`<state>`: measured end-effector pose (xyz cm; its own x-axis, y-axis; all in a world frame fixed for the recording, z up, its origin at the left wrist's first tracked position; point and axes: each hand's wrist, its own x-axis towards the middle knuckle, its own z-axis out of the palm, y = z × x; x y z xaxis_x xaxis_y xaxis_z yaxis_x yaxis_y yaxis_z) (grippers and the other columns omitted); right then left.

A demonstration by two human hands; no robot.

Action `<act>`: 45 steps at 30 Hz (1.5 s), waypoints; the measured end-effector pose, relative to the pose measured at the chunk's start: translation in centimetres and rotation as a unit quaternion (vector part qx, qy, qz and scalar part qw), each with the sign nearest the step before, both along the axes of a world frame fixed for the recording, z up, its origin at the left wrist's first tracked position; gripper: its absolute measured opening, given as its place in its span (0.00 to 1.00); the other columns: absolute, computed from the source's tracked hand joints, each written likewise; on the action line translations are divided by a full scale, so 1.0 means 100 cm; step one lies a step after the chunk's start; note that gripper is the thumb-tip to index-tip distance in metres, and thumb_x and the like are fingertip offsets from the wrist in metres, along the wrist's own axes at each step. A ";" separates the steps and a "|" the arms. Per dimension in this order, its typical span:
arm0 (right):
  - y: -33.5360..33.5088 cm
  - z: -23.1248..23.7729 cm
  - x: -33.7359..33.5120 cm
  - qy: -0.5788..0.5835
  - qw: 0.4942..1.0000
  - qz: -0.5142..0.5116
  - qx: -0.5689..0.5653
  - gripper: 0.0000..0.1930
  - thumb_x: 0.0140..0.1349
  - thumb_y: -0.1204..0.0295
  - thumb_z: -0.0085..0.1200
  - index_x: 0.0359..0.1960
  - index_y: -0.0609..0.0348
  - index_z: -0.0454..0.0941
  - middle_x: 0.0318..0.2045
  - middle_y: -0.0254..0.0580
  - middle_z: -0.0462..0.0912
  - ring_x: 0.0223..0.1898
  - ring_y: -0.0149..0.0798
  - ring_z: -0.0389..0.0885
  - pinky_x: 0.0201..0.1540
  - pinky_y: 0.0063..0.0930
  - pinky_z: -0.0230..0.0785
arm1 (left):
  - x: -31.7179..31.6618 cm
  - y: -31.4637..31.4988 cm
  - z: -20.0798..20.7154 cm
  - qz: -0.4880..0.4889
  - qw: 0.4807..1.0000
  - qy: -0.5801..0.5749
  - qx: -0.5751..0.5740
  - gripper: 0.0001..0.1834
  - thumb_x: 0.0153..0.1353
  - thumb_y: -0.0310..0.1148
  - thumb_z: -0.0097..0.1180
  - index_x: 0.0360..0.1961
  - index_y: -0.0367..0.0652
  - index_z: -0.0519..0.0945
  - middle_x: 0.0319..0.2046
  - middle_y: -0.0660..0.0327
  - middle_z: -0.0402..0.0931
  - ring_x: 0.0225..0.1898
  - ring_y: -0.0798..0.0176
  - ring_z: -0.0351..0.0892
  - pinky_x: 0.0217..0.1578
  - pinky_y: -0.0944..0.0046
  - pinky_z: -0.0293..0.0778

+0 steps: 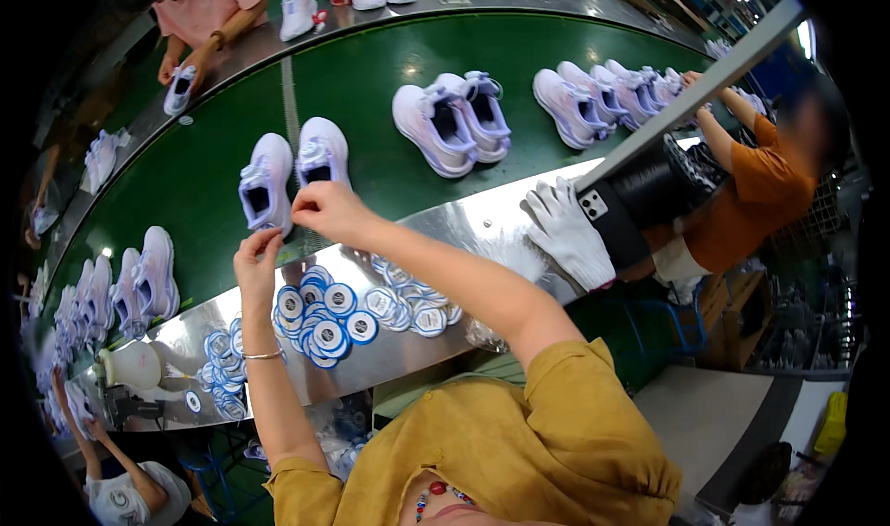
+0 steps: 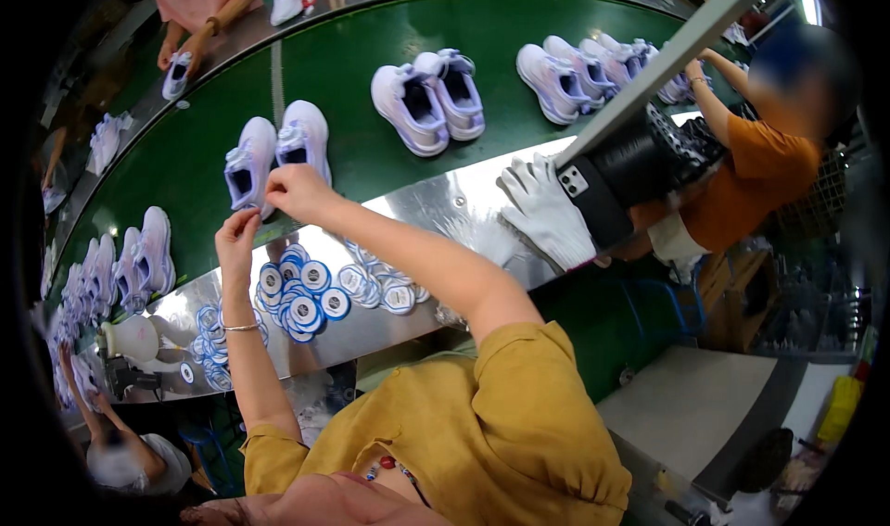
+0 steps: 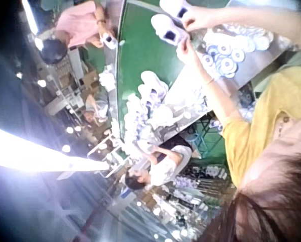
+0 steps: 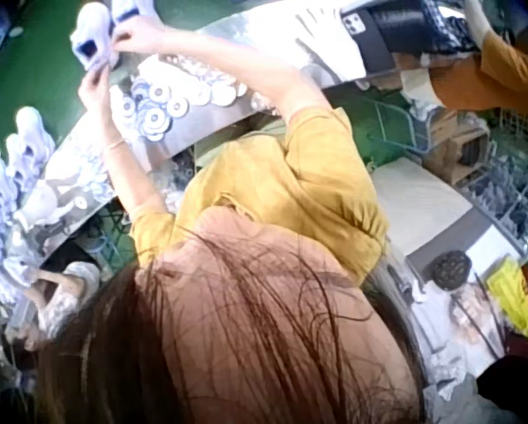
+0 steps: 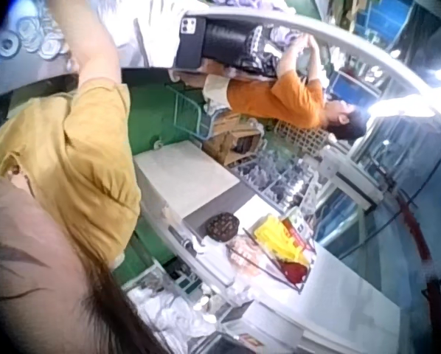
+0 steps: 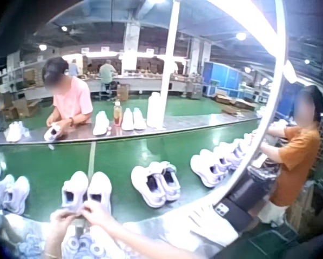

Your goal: The person repeatedly picks small circular labels from a pile on the table, peels off the backing, and sticks each label onto the tongue of a white sneaker on the conveyor belt. The person handles the shoes and labels by hand, working continuously along the moving line.

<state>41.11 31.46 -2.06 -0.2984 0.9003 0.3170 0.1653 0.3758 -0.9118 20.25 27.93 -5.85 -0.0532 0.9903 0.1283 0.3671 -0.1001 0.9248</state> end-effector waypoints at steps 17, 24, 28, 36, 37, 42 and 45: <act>-0.147 -0.010 0.278 -0.432 0.878 -0.190 -0.083 0.14 0.51 0.58 0.58 0.25 0.56 0.80 0.31 0.47 0.80 0.37 0.49 0.79 0.40 0.40 0.71 | 0.225 -0.114 0.042 -0.043 0.960 0.120 0.248 0.14 0.51 0.17 0.55 0.42 0.36 0.76 0.38 0.51 0.75 0.42 0.48 0.73 0.45 0.57 0.69; -0.171 -0.025 0.308 -0.218 0.947 -0.221 -0.079 0.05 0.52 0.72 0.57 0.24 0.61 0.78 0.27 0.42 0.76 0.32 0.42 0.77 0.35 0.32 0.70 | 0.338 -0.184 0.022 -0.221 0.936 0.170 0.215 0.15 0.52 0.22 0.55 0.43 0.33 0.74 0.42 0.47 0.75 0.45 0.45 0.73 0.48 0.52 0.70; -0.191 -0.031 0.326 -0.082 0.958 -0.254 -0.107 0.04 0.51 0.74 0.56 0.23 0.62 0.75 0.26 0.45 0.76 0.29 0.47 0.76 0.32 0.35 0.69 | 0.377 -0.200 0.010 -0.234 0.914 0.247 0.220 0.21 0.54 0.27 0.57 0.49 0.31 0.72 0.50 0.40 0.70 0.54 0.40 0.70 0.54 0.51 0.68; -0.179 -0.019 0.332 -0.018 0.941 -0.315 0.123 0.03 0.54 0.79 0.53 0.29 0.63 0.72 0.27 0.43 0.75 0.29 0.42 0.75 0.32 0.31 0.69 | 0.408 -0.205 0.008 -0.244 0.902 0.284 0.213 0.24 0.56 0.29 0.55 0.54 0.27 0.69 0.56 0.35 0.65 0.60 0.37 0.64 0.59 0.51 0.64; -0.176 -0.022 0.330 0.017 0.935 -0.338 0.100 0.03 0.55 0.79 0.53 0.28 0.64 0.72 0.28 0.43 0.76 0.29 0.40 0.76 0.32 0.30 0.69 | 0.412 -0.205 0.005 -0.249 0.902 0.285 0.210 0.24 0.57 0.29 0.54 0.54 0.27 0.69 0.56 0.35 0.65 0.60 0.37 0.64 0.59 0.51 0.64; -0.159 0.008 0.340 0.222 0.892 -0.392 -0.017 0.05 0.65 0.75 0.48 0.33 0.63 0.70 0.30 0.43 0.80 0.27 0.31 0.77 0.33 0.25 0.72 | 0.419 -0.210 0.009 -0.262 0.890 0.303 0.217 0.24 0.57 0.29 0.54 0.53 0.25 0.69 0.57 0.38 0.64 0.61 0.41 0.62 0.60 0.51 0.62; -0.148 0.022 0.357 0.364 0.872 -0.325 -0.047 0.04 0.67 0.72 0.46 0.37 0.60 0.68 0.26 0.40 0.78 0.22 0.27 0.72 0.26 0.20 0.68 | 0.419 -0.204 0.006 -0.274 0.887 0.293 0.231 0.24 0.57 0.29 0.55 0.54 0.28 0.70 0.58 0.39 0.65 0.62 0.41 0.62 0.59 0.51 0.62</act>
